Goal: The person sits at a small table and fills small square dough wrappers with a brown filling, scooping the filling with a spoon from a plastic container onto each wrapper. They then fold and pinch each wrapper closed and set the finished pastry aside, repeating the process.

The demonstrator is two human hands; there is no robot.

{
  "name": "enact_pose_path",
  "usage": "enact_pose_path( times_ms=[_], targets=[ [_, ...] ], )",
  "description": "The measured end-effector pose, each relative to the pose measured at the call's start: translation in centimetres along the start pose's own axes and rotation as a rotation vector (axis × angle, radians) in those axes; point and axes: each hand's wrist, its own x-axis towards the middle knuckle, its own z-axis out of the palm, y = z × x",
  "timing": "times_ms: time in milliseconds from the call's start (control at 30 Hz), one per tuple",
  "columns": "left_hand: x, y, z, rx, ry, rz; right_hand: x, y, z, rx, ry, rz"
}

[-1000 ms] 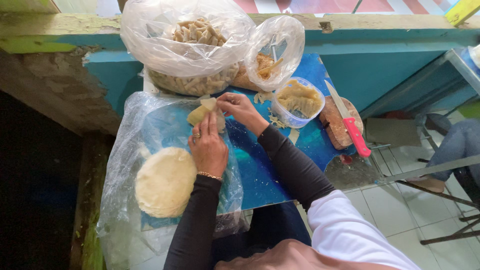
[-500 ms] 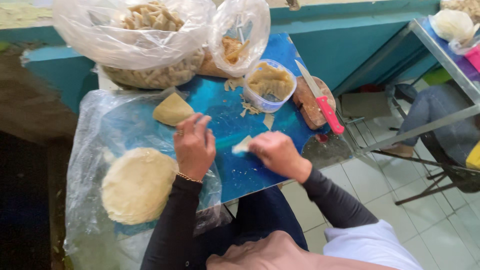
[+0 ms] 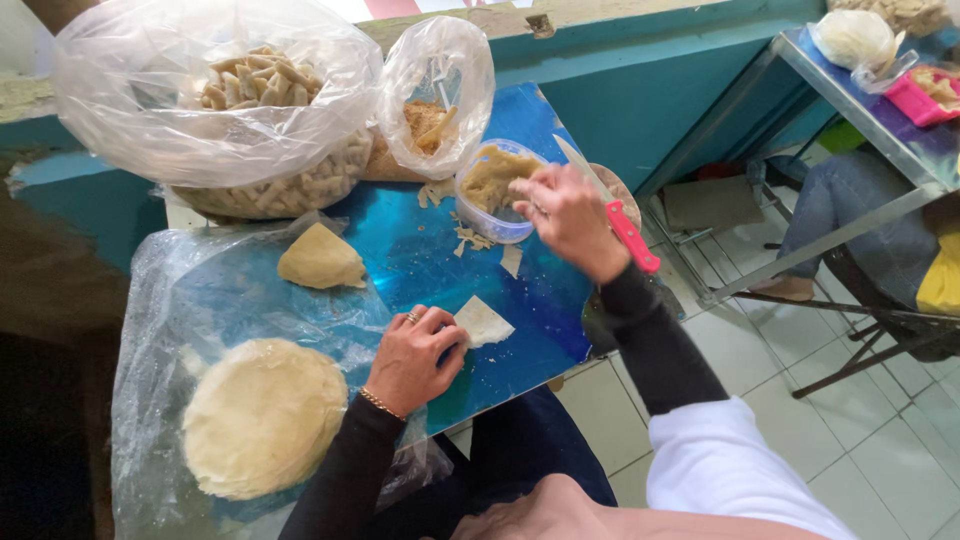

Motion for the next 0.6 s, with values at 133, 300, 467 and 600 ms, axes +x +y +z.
enact_pose_path(
  times_ms=[133,300,467,600],
  targets=[
    [0.1,-0.3,-0.6,-0.01,0.002,0.009,4.1,1.6,1.7,-0.341,-0.445,-0.101],
    [-0.1,-1.1,-0.9,-0.005,-0.007,0.0,4.5,1.6,4.2,-0.4,-0.678,-0.077],
    [-0.6,-1.5,-1.1,-0.009,0.008,0.01,3.9,-0.5,3.5,-0.443,-0.442,-0.091],
    [-0.9,-1.6,-1.2,0.006,-0.019,0.003,0.2,-4.3,0.7,-0.105,-0.127,-0.146]
  ],
)
